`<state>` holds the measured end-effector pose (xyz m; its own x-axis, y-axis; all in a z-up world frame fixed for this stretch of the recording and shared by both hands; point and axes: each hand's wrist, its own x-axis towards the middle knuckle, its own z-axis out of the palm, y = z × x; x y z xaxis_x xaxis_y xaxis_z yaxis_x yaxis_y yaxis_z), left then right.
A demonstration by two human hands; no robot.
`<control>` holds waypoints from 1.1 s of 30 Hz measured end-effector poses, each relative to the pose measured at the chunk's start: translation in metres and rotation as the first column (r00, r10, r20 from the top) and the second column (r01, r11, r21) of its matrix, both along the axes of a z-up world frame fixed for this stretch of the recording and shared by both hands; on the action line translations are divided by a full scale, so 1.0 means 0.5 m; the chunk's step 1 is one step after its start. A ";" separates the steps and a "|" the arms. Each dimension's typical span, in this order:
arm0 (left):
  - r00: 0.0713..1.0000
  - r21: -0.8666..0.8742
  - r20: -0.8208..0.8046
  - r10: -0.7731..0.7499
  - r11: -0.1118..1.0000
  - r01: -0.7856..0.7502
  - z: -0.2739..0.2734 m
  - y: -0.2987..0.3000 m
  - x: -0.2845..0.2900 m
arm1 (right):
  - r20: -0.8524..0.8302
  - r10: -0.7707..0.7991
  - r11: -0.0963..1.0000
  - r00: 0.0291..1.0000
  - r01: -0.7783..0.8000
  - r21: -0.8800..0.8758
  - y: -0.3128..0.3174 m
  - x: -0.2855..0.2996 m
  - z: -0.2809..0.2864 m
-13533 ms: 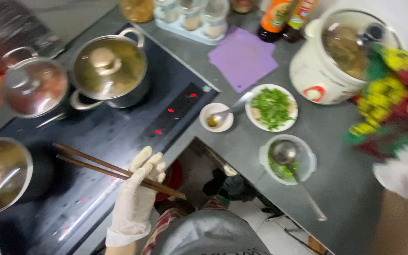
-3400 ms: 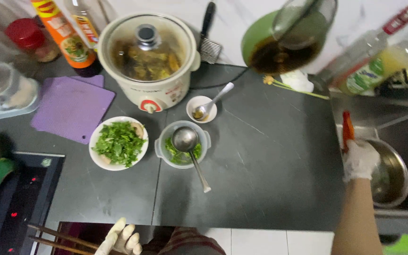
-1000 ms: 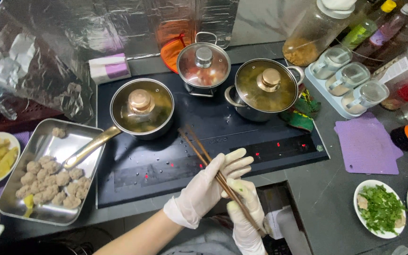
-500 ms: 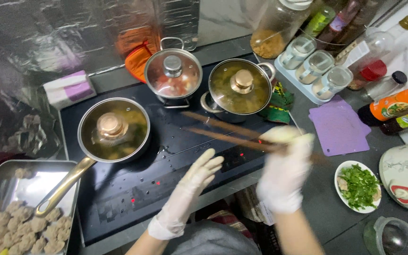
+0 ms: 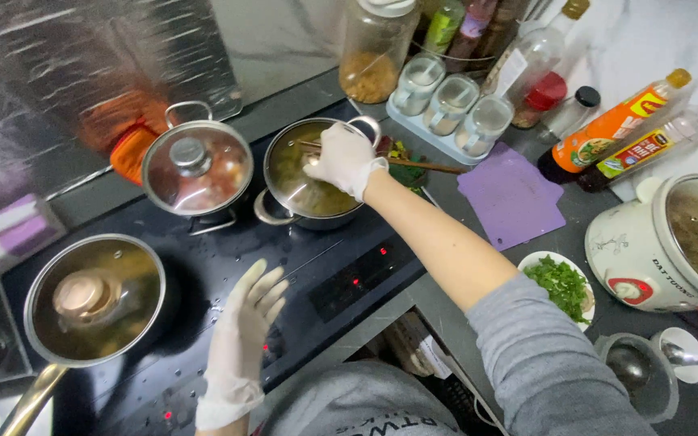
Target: Cooking and seasoning vegetables in a pot on a stove while managing other ingredients and pots.
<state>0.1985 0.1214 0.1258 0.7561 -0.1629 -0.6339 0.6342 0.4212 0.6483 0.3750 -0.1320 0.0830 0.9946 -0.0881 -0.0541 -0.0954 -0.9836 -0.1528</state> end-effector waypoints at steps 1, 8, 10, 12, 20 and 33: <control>1.000 0.000 0.003 -0.009 1.000 0.009 -0.009 -0.011 0.013 | 0.003 -0.009 1.000 1.000 0.009 0.000 -0.014 0.004 0.032; 0.993 0.067 -0.110 0.041 0.997 -0.034 -0.025 0.004 0.020 | -0.205 -0.287 0.766 0.936 0.353 0.538 -0.025 -0.042 0.241; 0.994 0.050 -0.094 0.049 0.998 -0.044 -0.046 0.017 0.020 | -0.300 -0.336 0.606 0.893 0.449 0.657 -0.044 -0.044 0.271; 0.995 0.020 -0.088 0.049 0.999 -0.047 -0.049 0.023 0.019 | -0.353 -0.253 0.408 0.901 0.430 0.805 -0.070 -0.040 0.271; 0.992 0.021 -0.111 0.056 0.998 -0.054 -0.074 0.059 0.018 | -0.398 -0.235 0.210 0.887 0.446 0.870 -0.068 -0.071 0.252; 0.984 0.070 -0.005 -0.177 0.982 0.177 -0.242 0.102 0.038 | 0.037 -0.634 0.678 0.772 0.532 0.508 -0.064 -0.279 0.237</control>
